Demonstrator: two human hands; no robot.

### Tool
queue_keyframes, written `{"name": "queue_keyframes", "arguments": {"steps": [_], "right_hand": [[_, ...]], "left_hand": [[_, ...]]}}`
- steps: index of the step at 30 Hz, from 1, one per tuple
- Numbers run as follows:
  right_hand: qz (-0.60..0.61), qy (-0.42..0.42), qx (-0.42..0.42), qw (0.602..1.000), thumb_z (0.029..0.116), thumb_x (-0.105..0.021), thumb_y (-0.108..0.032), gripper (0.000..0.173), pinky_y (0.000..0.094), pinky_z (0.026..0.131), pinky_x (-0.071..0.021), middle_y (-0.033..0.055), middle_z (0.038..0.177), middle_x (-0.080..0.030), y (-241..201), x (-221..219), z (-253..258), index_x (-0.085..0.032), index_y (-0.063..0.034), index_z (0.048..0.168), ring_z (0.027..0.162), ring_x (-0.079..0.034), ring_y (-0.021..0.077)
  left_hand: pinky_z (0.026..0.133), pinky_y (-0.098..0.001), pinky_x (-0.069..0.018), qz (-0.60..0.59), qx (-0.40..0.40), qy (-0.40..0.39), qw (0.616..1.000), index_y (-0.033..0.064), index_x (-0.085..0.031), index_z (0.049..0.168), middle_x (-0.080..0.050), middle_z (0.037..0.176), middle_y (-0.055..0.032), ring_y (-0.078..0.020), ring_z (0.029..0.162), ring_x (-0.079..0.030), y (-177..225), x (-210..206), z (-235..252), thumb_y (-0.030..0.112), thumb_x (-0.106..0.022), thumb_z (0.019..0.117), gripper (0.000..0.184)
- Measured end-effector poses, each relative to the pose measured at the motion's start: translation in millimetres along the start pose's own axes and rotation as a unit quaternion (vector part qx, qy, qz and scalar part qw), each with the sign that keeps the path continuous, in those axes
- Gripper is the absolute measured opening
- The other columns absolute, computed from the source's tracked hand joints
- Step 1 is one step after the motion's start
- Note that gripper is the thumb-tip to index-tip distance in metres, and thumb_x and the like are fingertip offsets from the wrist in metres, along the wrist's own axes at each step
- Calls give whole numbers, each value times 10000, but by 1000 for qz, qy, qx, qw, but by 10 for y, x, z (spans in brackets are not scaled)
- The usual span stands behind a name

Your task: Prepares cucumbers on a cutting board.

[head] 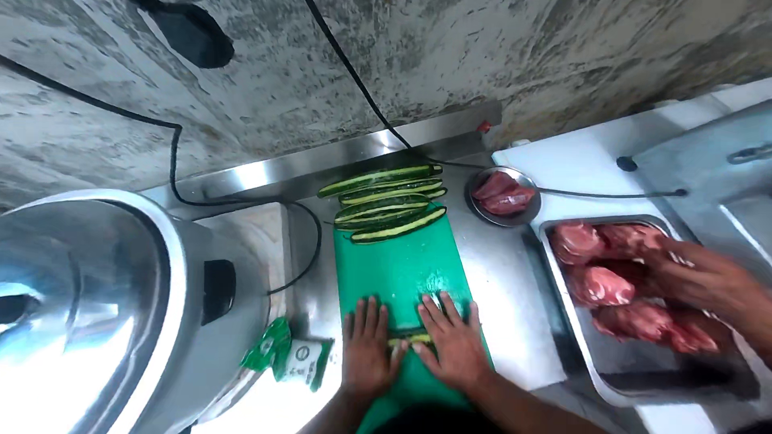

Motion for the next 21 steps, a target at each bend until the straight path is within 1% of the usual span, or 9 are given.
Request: {"name": "queue_keyframes", "arguments": {"steps": [3,5,8,10,13,15,17,18,21], "right_hand": [[33,-97,-78,992,999,-169,-721,782,782,1171,-25,-73,1712,-213,206,162,752,-317,-273,1622,1598,-90,292],[43,-77,-143,986,1009,-210,-687,774,772,1173,10,-20,1739,-96,314,226,1148,-225,-252,1649,1602,2,303],[15,-74,-141,987,999,-189,-690,798,755,1180,35,-24,1745,-8,279,232,1176,-160,-245,1661,1599,74,284],[10,-75,-94,993,990,-172,-716,813,772,1180,-1,-35,1739,-85,163,110,665,-229,-244,1649,1602,22,301],[14,47,-14,999,988,-281,-694,727,807,1117,-195,-60,1605,-450,35,-47,-71,-527,-252,1510,1534,-318,331],[13,43,-10,999,996,-262,-682,703,796,1119,-205,-84,1584,-477,22,-46,-69,-549,-272,1490,1520,-352,314],[19,-48,-56,997,1012,-192,-686,730,780,1161,-123,-83,1637,-394,89,68,351,-481,-273,1541,1558,-265,297],[31,-93,-90,991,1009,-154,-701,757,777,1174,-41,-86,1686,-289,153,129,630,-392,-276,1590,1589,-151,285],[46,-79,-167,982,1007,-195,-679,771,763,1175,23,-45,1739,-82,297,230,1183,-202,-260,1654,1602,26,288]], "left_hand": [[1200,-713,-141,13,66,-49,997,143,-414,1576,-272,1675,-167,-434,1553,-191,-146,114,726,747,-171,973,887],[1205,-723,-60,8,121,-50,991,132,-303,1621,-119,1714,-171,-423,1579,-43,-279,148,1059,745,-178,972,901],[1214,-712,-49,21,129,-64,989,134,-259,1634,-81,1722,-157,-409,1582,-28,-260,154,991,744,-161,969,908],[1217,-694,-125,16,79,-58,995,130,-358,1601,-220,1693,-163,-427,1563,-152,-124,91,506,751,-175,967,907],[1189,-674,-242,-2,-10,23,1000,126,-506,1515,-417,1606,-155,-405,1505,-334,58,4,-105,751,-209,965,884],[1180,-669,-261,7,-26,32,999,120,-508,1510,-436,1594,-154,-399,1495,-358,51,-4,-119,739,-195,971,878],[1197,-679,-222,26,3,-24,999,150,-496,1527,-389,1626,-143,-404,1518,-313,-42,65,294,724,-150,987,861],[1211,-689,-161,28,30,-67,997,170,-446,1561,-300,1668,-148,-413,1547,-230,-106,110,583,718,-135,992,849],[1235,-674,-66,24,84,-91,992,195,-309,1623,-72,1726,-140,-389,1586,-25,-268,150,1093,692,-162,1001,810]]}}
Point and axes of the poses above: each hand's wrist, its own z-axis towards the middle knuckle, its own x-axis out of the back of the hand, y = z × x, the point moved 5 cm from there along z, towards the middle knuckle
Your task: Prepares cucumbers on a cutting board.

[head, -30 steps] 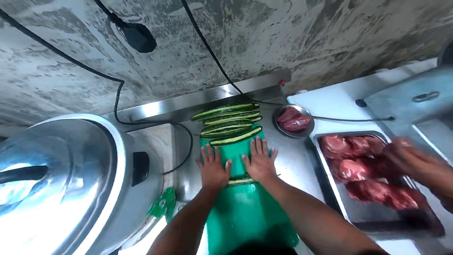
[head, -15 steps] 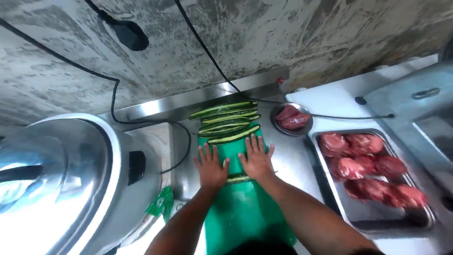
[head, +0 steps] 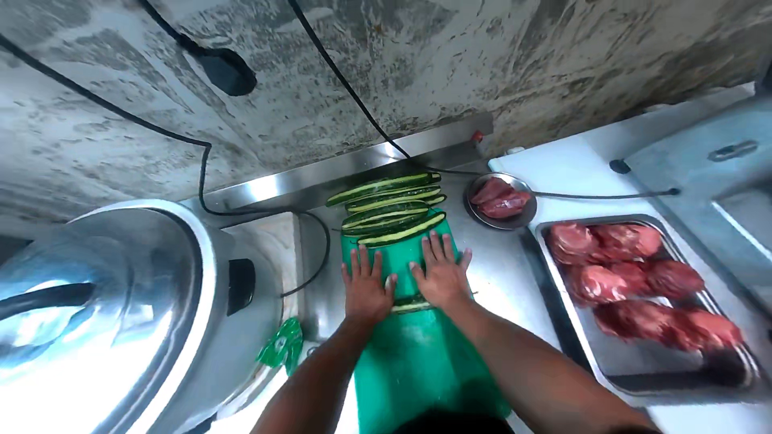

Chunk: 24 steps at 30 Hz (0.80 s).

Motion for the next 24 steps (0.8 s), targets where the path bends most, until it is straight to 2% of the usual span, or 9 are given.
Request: {"name": "queue_keyframes", "arguments": {"steps": [3,8,11,13,15,17,19,21,24], "right_hand": [[-22,0,44,999,998,-156,-702,781,750,1184,54,-76,1737,-79,-20,-76,-205,-192,-280,1655,1601,53,273],[-11,152,155,976,990,-290,-677,696,807,1111,-195,-74,1575,-491,187,-536,-1329,-551,-265,1487,1523,-346,308],[-33,69,108,991,1006,-226,-684,723,783,1153,-138,-70,1626,-415,78,-329,-891,-490,-271,1537,1553,-276,307],[-13,13,49,999,1003,-197,-711,766,770,1177,-24,-48,1708,-236,-1,-86,-342,-345,-271,1612,1596,-101,304],[5,26,-2,1000,1005,-218,-693,781,760,1179,15,-12,1739,-95,4,30,-28,-220,-255,1651,1601,13,316],[-10,44,13,999,1000,-202,-696,785,750,1188,20,-15,1742,-64,-35,20,-25,-190,-264,1656,1600,40,308],[-26,41,59,997,992,-178,-718,796,757,1193,-10,-28,1735,-120,-2,-162,-441,-247,-268,1645,1601,-2,316],[-29,96,114,988,991,-251,-702,752,790,1154,-144,-24,1667,-345,106,-406,-1020,-464,-249,1553,1569,-215,347],[-22,174,145,974,983,-298,-681,696,799,1116,-196,-56,1606,-449,185,-589,-1372,-538,-275,1494,1536,-311,328]], "left_hand": [[1242,-655,-122,3,-24,18,1000,186,-323,1619,-139,1715,-145,-388,1580,-106,41,-55,-268,695,-154,999,820],[1198,-595,-306,-48,-132,112,984,85,-520,1494,-456,1582,-145,-351,1487,-391,137,-359,-1287,731,-223,980,877],[1209,-628,-260,-12,-104,85,991,54,-434,1549,-405,1610,-172,-362,1507,-357,109,-222,-837,734,-169,983,923],[1227,-679,-126,-7,-47,38,998,62,-289,1613,-228,1683,-194,-394,1567,-176,49,-51,-304,758,-164,972,954],[1231,-683,-52,-20,-8,23,999,74,-183,1640,-80,1716,-183,-394,1586,-22,18,-4,-31,758,-176,966,960],[1235,-681,-62,-16,-4,37,999,85,-213,1637,-100,1716,-172,-390,1586,-42,2,-6,-71,763,-168,960,959],[1235,-669,-124,-11,-40,45,998,98,-298,1618,-214,1695,-161,-381,1573,-159,37,-117,-493,768,-164,959,949],[1210,-649,-236,-27,-100,97,990,100,-441,1554,-379,1630,-152,-362,1524,-319,101,-274,-1030,753,-215,967,907],[1204,-600,-282,-40,-145,139,979,106,-486,1519,-421,1607,-141,-327,1501,-371,128,-399,-1355,743,-259,968,873]]}}
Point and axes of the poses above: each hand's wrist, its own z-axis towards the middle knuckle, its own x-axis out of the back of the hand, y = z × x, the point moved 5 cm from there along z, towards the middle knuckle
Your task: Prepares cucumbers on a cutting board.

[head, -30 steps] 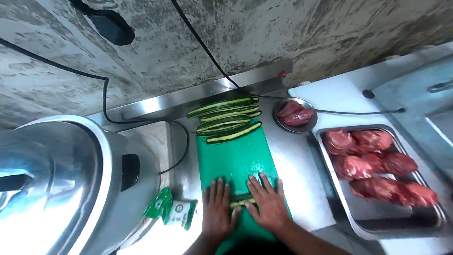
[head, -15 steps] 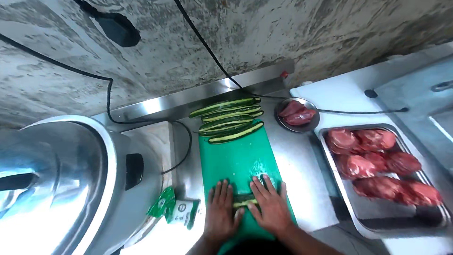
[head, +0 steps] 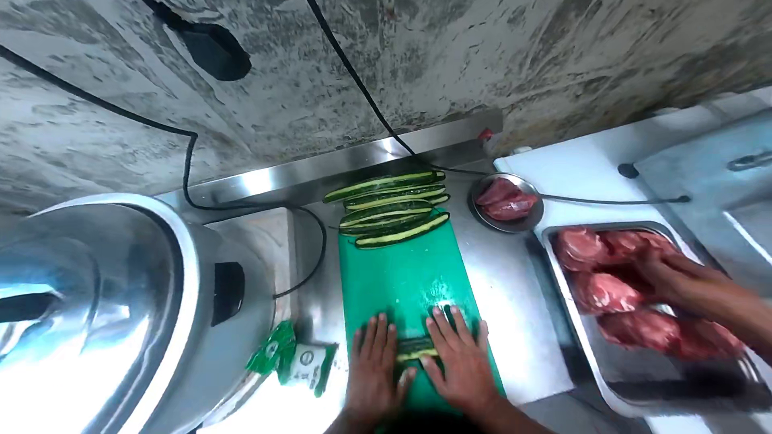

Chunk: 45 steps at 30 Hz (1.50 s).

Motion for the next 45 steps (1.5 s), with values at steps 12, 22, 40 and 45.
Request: {"name": "queue_keyframes", "arguments": {"steps": [12,22,40,45], "right_hand": [[-3,-103,-75,992,994,-226,-703,759,743,1194,-115,-16,1689,-293,41,44,585,-415,-261,1581,1580,-172,341],[34,-192,-170,966,1003,-218,-699,781,708,1212,31,-17,1737,-109,163,136,1342,-234,-257,1647,1603,12,279],[42,-136,-226,964,994,-380,-658,818,743,1190,-5,39,1744,-27,347,132,1550,-185,-221,1657,1599,35,321],[-15,-63,-84,994,992,-236,-691,756,764,1166,-152,26,1658,-364,202,46,439,-492,-235,1538,1552,-258,363]], "left_hand": [[1203,-694,-186,23,62,-47,997,228,-482,1539,-349,1652,-118,-377,1538,-277,-180,57,474,748,-221,972,812],[1216,-707,-36,44,146,-170,973,261,-299,1626,-90,1727,-117,-406,1583,-28,-440,95,1214,780,-120,955,867],[1219,-701,-18,28,181,-167,969,203,-250,1641,-41,1726,-151,-409,1582,12,-515,71,1154,798,-178,939,923],[1207,-678,-201,-15,60,-52,997,125,-471,1540,-400,1624,-123,-373,1524,-311,-118,32,210,798,-248,936,931]]}}
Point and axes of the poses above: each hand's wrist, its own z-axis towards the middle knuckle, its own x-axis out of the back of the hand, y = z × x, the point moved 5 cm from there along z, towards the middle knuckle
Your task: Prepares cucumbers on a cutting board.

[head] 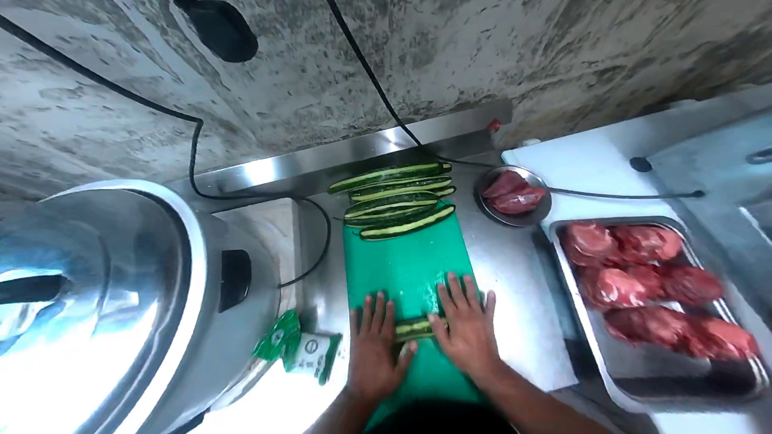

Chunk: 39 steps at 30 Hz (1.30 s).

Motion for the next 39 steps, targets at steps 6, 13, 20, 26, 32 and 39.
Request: {"name": "queue_keyframes", "arguments": {"steps": [6,13,20,26,32,39], "right_hand": [[22,-83,-84,993,989,-258,-718,803,753,1187,-18,42,1730,-147,-19,143,863,-291,-239,1633,1597,-61,335],[-6,-61,24,998,1018,-247,-627,703,746,1195,-82,-23,1716,-213,-130,73,422,-360,-260,1608,1596,-107,301],[10,-79,7,997,1015,-204,-677,758,675,1234,-100,-8,1688,-296,-97,83,493,-416,-219,1582,1579,-202,273],[-2,-92,-56,994,995,-283,-665,779,680,1231,26,11,1742,-69,-153,162,915,-254,-233,1643,1605,6,243],[29,31,57,997,1001,-293,-665,725,713,1165,-254,22,1624,-424,-58,-63,-387,-497,-216,1532,1530,-319,348],[19,-110,-94,989,989,-301,-694,816,709,1211,9,26,1743,-48,-86,183,1019,-185,-239,1657,1603,13,276]], "left_hand": [[1192,-741,-47,32,112,-113,987,187,-318,1620,-173,1709,-142,-429,1573,-82,-252,136,867,873,-194,888,1011],[1198,-727,-124,20,40,-60,997,176,-405,1584,-279,1679,-135,-417,1558,-187,-143,104,406,874,-229,882,1005],[1213,-703,-120,28,57,-64,996,160,-422,1574,-303,1670,-132,-403,1556,-205,-177,85,567,862,-204,897,999],[1213,-718,-50,66,41,-95,992,244,-331,1616,-80,1722,-155,-419,1579,-33,-189,180,904,756,-181,966,841],[1193,-671,-241,-10,-51,34,998,129,-465,1539,-402,1623,-120,-370,1521,-317,65,-6,-196,779,-283,946,899],[1225,-686,4,45,88,-135,986,219,-261,1638,4,1730,-134,-399,1581,66,-245,141,1127,796,-191,940,909]]}}
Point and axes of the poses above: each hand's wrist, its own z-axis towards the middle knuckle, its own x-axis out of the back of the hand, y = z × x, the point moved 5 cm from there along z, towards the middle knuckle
